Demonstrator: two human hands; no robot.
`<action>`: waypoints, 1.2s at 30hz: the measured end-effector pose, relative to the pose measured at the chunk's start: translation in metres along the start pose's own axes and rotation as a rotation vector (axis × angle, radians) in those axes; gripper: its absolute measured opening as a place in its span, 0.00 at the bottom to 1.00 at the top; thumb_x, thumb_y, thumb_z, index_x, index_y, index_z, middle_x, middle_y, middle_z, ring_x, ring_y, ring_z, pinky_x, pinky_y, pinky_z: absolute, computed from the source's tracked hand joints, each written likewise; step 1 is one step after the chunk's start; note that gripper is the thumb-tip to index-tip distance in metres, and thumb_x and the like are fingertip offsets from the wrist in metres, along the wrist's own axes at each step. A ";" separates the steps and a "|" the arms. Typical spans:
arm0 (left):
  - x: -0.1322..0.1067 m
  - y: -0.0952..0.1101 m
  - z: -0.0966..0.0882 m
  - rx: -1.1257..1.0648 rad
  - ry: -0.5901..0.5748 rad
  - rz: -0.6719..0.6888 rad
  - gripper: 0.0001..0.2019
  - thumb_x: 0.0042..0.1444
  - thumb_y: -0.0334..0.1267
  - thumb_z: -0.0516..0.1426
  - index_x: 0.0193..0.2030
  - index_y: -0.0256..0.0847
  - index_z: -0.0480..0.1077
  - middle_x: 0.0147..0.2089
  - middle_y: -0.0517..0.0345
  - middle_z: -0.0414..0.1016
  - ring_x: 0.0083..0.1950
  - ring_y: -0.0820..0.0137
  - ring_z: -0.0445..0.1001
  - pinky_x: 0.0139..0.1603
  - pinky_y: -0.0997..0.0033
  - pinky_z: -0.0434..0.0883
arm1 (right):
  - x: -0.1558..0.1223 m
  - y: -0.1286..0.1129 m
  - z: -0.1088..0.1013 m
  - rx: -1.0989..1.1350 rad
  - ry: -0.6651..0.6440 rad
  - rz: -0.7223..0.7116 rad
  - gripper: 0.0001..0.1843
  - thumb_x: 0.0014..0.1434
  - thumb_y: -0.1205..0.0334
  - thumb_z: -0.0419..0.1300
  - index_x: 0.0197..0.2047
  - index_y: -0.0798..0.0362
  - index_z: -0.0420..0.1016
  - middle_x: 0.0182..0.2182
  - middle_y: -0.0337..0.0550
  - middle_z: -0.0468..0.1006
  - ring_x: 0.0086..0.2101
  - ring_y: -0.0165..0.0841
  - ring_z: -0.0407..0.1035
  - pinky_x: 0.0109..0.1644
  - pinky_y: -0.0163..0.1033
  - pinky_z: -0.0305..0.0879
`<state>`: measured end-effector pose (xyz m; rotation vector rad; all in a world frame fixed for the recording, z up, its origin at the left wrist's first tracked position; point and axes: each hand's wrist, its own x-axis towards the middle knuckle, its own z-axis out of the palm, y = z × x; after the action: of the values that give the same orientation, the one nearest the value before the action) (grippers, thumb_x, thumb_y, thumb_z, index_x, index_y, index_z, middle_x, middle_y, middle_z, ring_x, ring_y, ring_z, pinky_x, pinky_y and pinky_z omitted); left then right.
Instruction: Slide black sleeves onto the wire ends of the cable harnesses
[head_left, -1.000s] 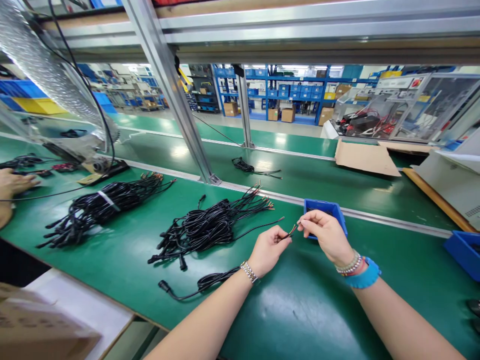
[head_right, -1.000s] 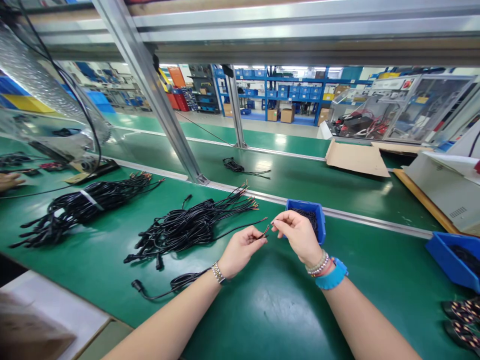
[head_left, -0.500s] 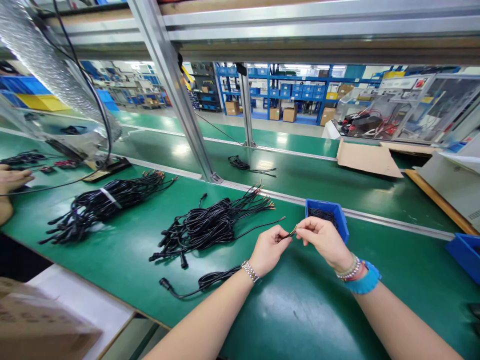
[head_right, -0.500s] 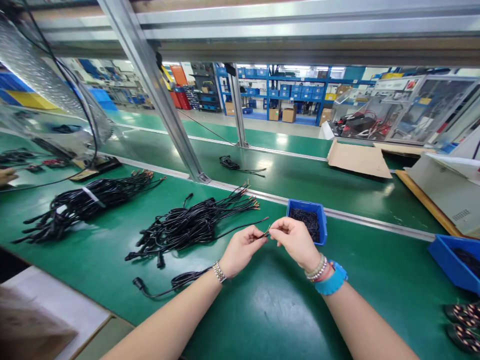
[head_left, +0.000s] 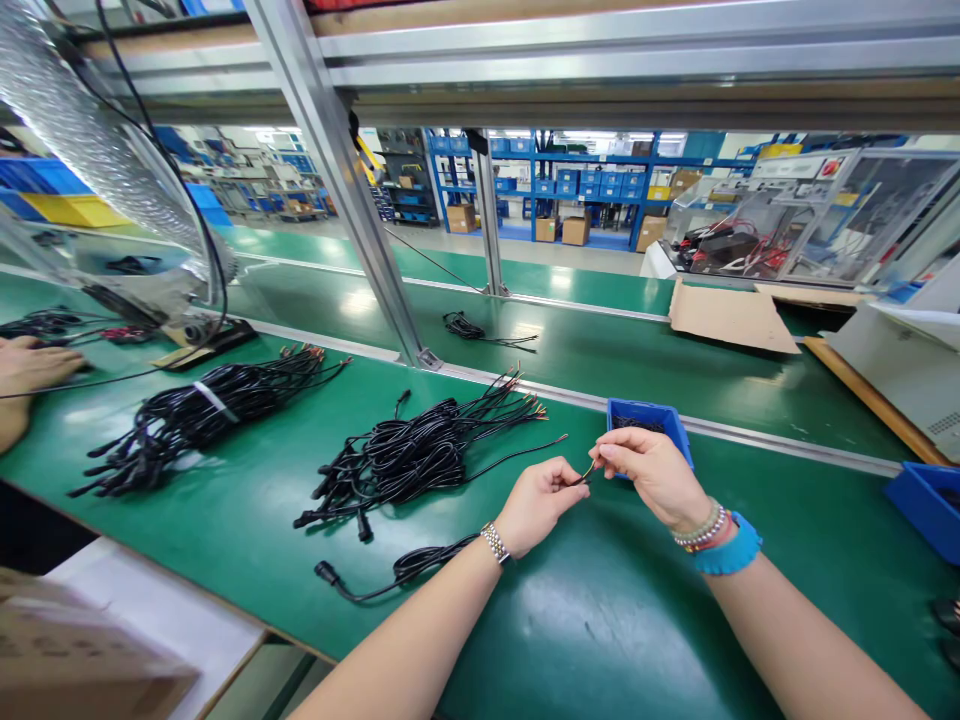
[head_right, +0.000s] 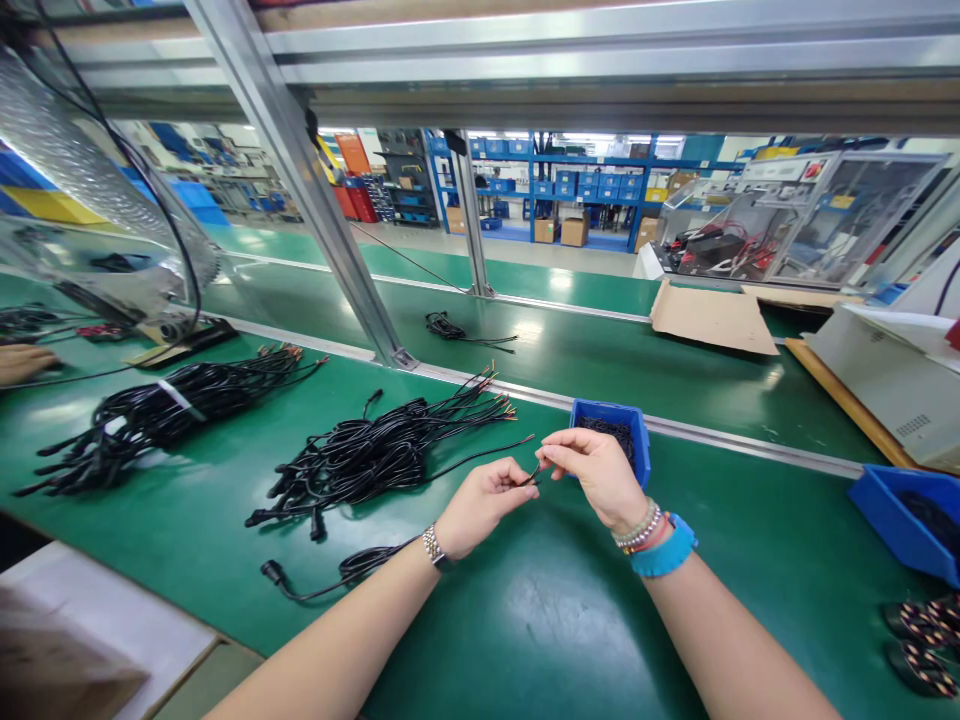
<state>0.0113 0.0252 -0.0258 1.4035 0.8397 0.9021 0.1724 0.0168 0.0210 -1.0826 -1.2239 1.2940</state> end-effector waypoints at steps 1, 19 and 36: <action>0.000 0.000 0.000 0.000 -0.001 -0.001 0.09 0.45 0.36 0.59 0.24 0.36 0.63 0.23 0.64 0.64 0.26 0.77 0.60 0.30 0.75 0.58 | 0.000 0.000 0.000 0.003 -0.004 0.000 0.09 0.46 0.61 0.64 0.30 0.57 0.75 0.25 0.42 0.75 0.25 0.26 0.66 0.29 0.34 0.61; -0.001 0.003 0.001 -0.053 0.004 -0.036 0.10 0.43 0.36 0.60 0.23 0.36 0.62 0.22 0.64 0.64 0.25 0.78 0.58 0.27 0.76 0.56 | -0.001 -0.002 0.001 0.057 -0.041 0.018 0.07 0.47 0.63 0.63 0.31 0.56 0.75 0.29 0.43 0.77 0.25 0.25 0.66 0.31 0.34 0.62; -0.003 0.011 0.001 -0.136 0.003 -0.140 0.12 0.41 0.38 0.61 0.24 0.36 0.62 0.21 0.65 0.65 0.19 0.82 0.53 0.21 0.78 0.49 | -0.002 0.003 -0.001 -0.136 -0.058 -0.001 0.09 0.47 0.61 0.63 0.32 0.56 0.76 0.29 0.43 0.76 0.26 0.26 0.65 0.33 0.36 0.63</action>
<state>0.0110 0.0216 -0.0151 1.2109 0.8522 0.8386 0.1729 0.0146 0.0184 -1.1474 -1.3726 1.2638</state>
